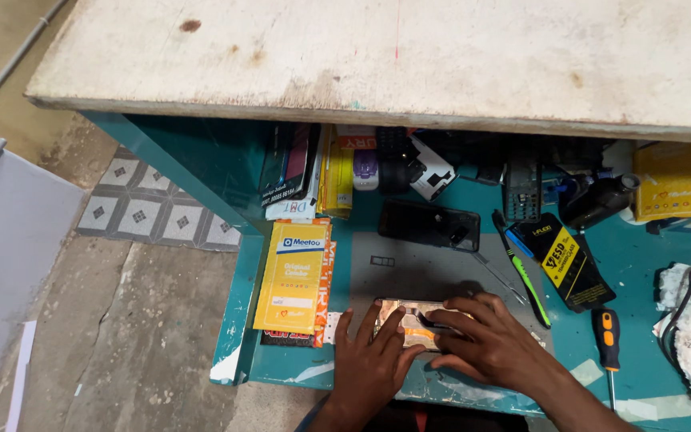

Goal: The person disassembles a smartphone on a workbench, using a screwdriver to remove screws and a prying tool to separate components. They handle the battery, camera module, and internal connectors, then reassemble the device by aligning and securing the parts.

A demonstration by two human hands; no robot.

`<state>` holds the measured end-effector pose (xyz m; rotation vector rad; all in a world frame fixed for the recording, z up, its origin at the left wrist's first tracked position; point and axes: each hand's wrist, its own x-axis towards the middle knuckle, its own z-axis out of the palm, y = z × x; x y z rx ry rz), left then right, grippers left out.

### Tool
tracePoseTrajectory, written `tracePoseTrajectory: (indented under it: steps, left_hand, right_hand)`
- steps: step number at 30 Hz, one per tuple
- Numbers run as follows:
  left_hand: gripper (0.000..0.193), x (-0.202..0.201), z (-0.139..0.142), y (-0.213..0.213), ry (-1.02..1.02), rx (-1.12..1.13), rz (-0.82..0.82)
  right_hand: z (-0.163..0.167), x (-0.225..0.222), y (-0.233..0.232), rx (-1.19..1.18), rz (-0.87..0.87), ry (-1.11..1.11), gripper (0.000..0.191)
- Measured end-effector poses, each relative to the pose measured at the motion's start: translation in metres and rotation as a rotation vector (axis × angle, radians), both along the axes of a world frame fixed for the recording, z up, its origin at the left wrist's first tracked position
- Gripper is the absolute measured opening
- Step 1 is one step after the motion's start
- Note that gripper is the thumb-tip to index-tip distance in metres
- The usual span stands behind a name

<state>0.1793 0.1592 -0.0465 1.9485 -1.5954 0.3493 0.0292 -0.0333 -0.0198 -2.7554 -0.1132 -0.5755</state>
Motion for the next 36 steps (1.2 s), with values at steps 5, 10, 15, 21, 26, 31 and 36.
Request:
tracePoseTrajectory:
  steps: [5,10,15,21,26,31,36]
  left_hand:
    - [0.031,0.001,0.002,0.001,-0.001,0.005,-0.011]
    - [0.028,0.001,0.002,0.001,-0.019,0.006,0.001]
    - [0.025,0.000,-0.001,0.001,-0.028,0.018,0.007]
    - [0.022,0.000,0.010,0.001,-0.060,0.018,0.029]
    - [0.015,-0.003,0.013,0.005,-0.021,0.063,0.052]
    - [0.011,-0.006,0.012,0.006,0.032,0.075,0.087]
    - [0.016,-0.004,0.020,0.007,0.054,0.075,0.065]
  right_hand:
    - [0.005,0.001,0.001,0.033,0.008,-0.006,0.038]
    - [0.005,0.002,-0.001,0.038,0.008,0.022,0.033]
    - [0.007,0.003,0.001,0.076,0.037,0.047,0.036]
    - [0.014,0.006,0.002,0.058,0.047,0.055,0.041]
    - [0.012,0.007,0.003,-0.004,0.049,0.085,0.044]
    - [0.012,0.005,0.008,0.007,0.043,0.108,0.055]
    - [0.020,0.008,0.014,-0.032,0.004,0.160,0.059]
